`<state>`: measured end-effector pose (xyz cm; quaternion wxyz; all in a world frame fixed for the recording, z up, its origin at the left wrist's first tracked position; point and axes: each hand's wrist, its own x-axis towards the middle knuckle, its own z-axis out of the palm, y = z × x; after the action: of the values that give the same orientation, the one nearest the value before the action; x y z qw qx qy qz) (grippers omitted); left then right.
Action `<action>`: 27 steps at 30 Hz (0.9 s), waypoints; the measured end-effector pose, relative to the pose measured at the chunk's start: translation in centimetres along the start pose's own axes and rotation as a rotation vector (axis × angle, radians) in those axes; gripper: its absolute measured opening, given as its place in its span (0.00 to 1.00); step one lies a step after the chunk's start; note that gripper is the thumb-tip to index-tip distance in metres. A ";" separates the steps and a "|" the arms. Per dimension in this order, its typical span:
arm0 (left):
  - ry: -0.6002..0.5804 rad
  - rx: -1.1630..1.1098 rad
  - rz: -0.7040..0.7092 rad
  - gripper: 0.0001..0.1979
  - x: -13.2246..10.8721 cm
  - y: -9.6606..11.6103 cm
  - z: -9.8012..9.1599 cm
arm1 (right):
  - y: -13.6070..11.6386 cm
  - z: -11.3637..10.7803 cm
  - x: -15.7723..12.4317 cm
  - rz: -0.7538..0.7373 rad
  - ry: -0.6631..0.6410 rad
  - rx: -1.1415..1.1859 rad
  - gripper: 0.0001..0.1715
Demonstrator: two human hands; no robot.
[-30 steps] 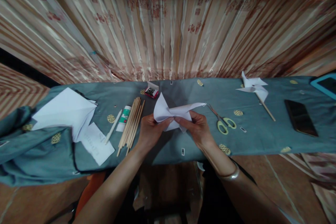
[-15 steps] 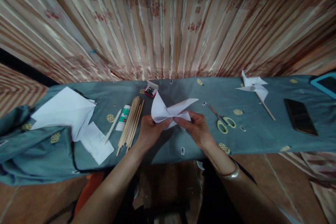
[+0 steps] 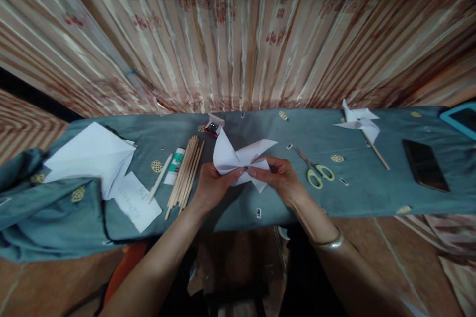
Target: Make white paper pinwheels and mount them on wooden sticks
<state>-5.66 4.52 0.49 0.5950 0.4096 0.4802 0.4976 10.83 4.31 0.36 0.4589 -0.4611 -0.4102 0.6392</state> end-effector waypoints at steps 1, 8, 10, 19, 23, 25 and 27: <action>-0.009 0.005 -0.014 0.15 -0.1 0.0 0.0 | 0.0 0.1 0.0 0.006 0.002 0.014 0.17; -0.028 0.022 -0.041 0.14 -0.4 -0.6 0.0 | 0.3 0.4 0.1 0.026 0.028 0.045 0.15; -0.031 0.028 -0.047 0.14 -0.3 -0.8 -0.1 | 0.4 0.4 0.0 0.024 0.032 0.025 0.15; -0.043 0.029 -0.033 0.17 -0.6 -1.3 -0.5 | 0.4 0.8 -0.2 -0.035 0.026 -0.049 0.17; -0.094 0.045 0.009 0.17 -0.9 -1.6 -0.7 | 0.5 0.5 -0.2 -0.117 0.065 -0.151 0.15; -0.115 0.081 0.032 0.17 -0.9 -1.4 -1.0 | 0.5 0.1 -0.2 -0.161 0.097 -0.229 0.15; -0.122 0.099 0.057 0.18 -1.0 -0.9 -1.5 | 0.5 -0.3 -0.3 -0.190 0.125 -0.292 0.16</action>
<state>-7.01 3.39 -0.57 0.5878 0.4815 0.4554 0.4640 11.08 3.97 -0.16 0.4699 -0.5210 -0.5110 0.4965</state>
